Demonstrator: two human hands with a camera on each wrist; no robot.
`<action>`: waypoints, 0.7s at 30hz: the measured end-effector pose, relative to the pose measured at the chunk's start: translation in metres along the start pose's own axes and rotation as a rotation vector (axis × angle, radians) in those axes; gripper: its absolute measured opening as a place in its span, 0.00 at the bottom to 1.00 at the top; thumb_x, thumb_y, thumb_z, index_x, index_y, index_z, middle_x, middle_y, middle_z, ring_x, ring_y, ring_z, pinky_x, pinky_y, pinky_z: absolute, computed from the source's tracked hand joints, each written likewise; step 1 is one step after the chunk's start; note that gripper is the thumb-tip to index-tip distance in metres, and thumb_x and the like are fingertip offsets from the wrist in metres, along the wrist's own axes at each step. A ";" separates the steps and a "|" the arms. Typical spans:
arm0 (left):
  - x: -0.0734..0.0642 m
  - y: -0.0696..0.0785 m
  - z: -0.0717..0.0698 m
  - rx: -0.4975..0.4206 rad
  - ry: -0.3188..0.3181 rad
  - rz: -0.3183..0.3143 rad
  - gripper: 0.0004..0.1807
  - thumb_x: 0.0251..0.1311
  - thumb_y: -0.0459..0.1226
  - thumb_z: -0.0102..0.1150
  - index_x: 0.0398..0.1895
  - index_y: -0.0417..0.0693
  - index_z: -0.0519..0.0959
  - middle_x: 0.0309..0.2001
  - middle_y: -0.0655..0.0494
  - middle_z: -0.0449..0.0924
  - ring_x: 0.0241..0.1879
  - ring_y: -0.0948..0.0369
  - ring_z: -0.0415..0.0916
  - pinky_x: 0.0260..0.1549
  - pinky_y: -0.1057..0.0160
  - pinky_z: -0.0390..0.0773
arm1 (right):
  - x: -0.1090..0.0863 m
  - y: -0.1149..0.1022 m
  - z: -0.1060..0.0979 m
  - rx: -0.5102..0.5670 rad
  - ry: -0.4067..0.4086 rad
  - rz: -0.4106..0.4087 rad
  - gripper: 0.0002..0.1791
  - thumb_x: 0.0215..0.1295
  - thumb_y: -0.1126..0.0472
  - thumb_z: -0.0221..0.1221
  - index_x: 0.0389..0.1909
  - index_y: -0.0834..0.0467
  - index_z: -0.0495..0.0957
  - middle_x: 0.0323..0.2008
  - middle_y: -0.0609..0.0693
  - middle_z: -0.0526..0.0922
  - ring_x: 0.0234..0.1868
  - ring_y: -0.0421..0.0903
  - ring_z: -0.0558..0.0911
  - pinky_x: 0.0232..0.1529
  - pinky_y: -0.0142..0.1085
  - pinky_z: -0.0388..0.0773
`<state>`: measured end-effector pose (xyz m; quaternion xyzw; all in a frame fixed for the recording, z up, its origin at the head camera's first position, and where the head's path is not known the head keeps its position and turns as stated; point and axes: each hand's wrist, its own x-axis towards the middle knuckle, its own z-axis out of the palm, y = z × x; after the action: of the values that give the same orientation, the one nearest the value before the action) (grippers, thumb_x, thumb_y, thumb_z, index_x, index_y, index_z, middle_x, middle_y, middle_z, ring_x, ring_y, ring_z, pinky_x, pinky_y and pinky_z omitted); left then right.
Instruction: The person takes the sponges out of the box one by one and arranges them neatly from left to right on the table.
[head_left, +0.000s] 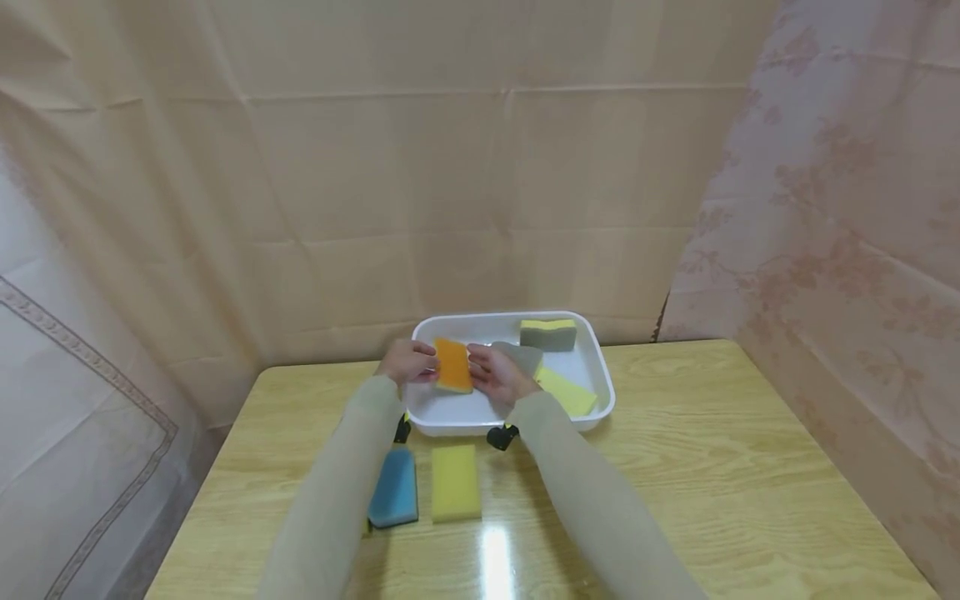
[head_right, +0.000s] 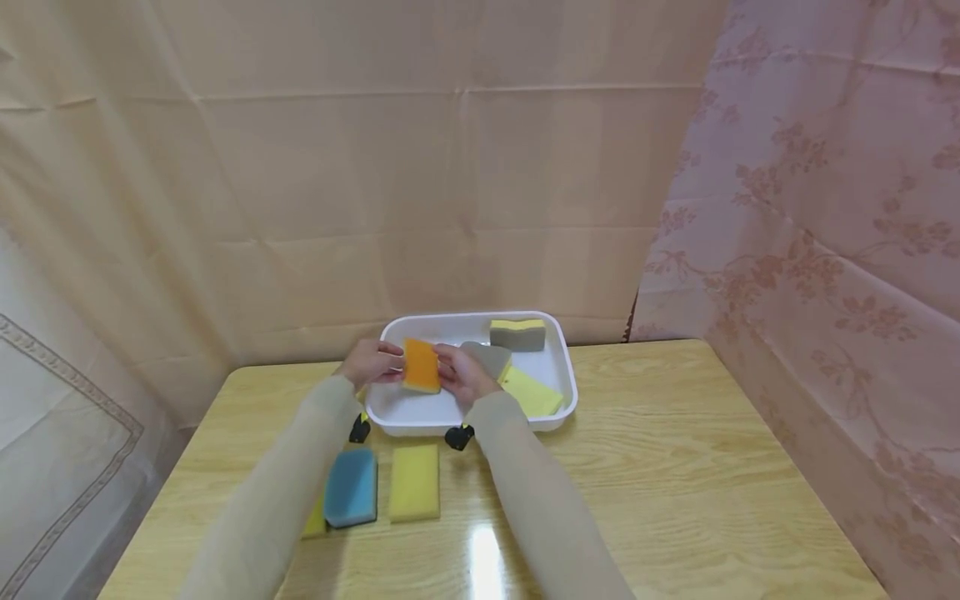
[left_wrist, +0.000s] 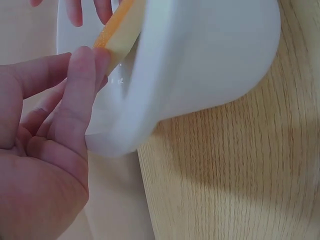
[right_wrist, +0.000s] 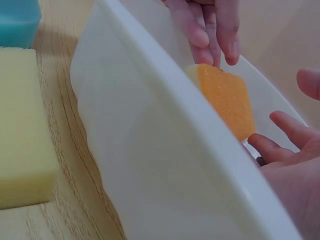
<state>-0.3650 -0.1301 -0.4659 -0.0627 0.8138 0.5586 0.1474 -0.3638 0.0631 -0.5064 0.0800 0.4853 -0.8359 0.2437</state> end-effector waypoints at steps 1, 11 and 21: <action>0.001 -0.001 0.000 0.003 -0.001 -0.004 0.18 0.63 0.25 0.62 0.55 0.26 0.78 0.43 0.35 0.84 0.28 0.59 0.84 0.34 0.64 0.86 | 0.000 0.000 0.000 -0.002 0.002 0.003 0.33 0.77 0.58 0.52 0.76 0.67 0.55 0.79 0.65 0.49 0.76 0.60 0.57 0.75 0.47 0.56; -0.001 -0.006 0.001 -0.046 -0.001 -0.037 0.18 0.64 0.26 0.63 0.56 0.26 0.77 0.40 0.39 0.84 0.26 0.61 0.83 0.29 0.68 0.85 | -0.004 0.000 0.001 -0.011 0.056 0.047 0.29 0.76 0.56 0.54 0.73 0.62 0.63 0.77 0.64 0.56 0.75 0.58 0.60 0.75 0.48 0.57; 0.002 -0.008 0.002 -0.047 0.020 -0.046 0.16 0.63 0.28 0.66 0.53 0.30 0.79 0.40 0.40 0.84 0.26 0.61 0.83 0.30 0.67 0.85 | -0.003 -0.001 0.001 0.013 0.032 0.055 0.29 0.76 0.56 0.53 0.73 0.62 0.63 0.76 0.63 0.58 0.71 0.57 0.64 0.74 0.47 0.60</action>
<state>-0.3649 -0.1313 -0.4740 -0.0904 0.8002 0.5735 0.1506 -0.3618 0.0638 -0.5045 0.1081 0.4813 -0.8306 0.2585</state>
